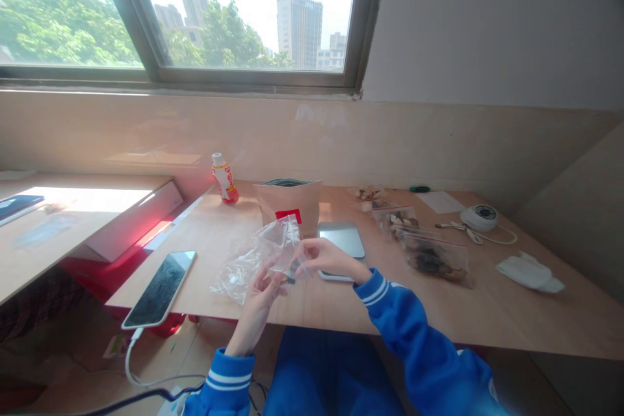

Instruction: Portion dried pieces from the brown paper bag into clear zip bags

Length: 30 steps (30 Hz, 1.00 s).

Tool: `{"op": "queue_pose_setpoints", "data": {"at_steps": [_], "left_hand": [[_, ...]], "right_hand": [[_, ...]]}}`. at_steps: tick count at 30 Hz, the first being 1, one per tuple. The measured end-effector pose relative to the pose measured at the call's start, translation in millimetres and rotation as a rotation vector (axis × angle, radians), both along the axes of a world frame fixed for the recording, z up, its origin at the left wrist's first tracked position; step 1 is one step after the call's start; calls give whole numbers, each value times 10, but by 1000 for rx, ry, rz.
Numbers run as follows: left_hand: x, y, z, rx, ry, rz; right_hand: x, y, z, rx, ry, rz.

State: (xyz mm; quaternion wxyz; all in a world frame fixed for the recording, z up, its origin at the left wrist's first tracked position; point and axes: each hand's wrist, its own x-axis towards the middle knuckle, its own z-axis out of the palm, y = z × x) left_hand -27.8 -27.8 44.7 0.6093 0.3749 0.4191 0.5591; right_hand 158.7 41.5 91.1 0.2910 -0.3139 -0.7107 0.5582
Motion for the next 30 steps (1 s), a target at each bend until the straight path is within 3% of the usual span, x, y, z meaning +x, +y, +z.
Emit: {"op": "queue_pose_setpoints", "data": {"at_steps": [10,14,19,23,27,30], "left_hand": [[-121,-29,155,-23,66,-14],[-252,-67,245,-82,148,4],[-587,-18,222,-126,370,157],[-921,116,97,-146,670,305],[-1094,171,-39,-141,1098,345],[-1054,137,-89,-69,1426,473]], "right_hand": [[-88,17,39,-153,216,-165],[-28,52,223,-106,282,-301],[-53,286,735,218,324,-525],[-230,580,1040,579,144,-675],[-396,734,1066,803,-240,-702],[-444,736,993,885,-430,-643]]}}
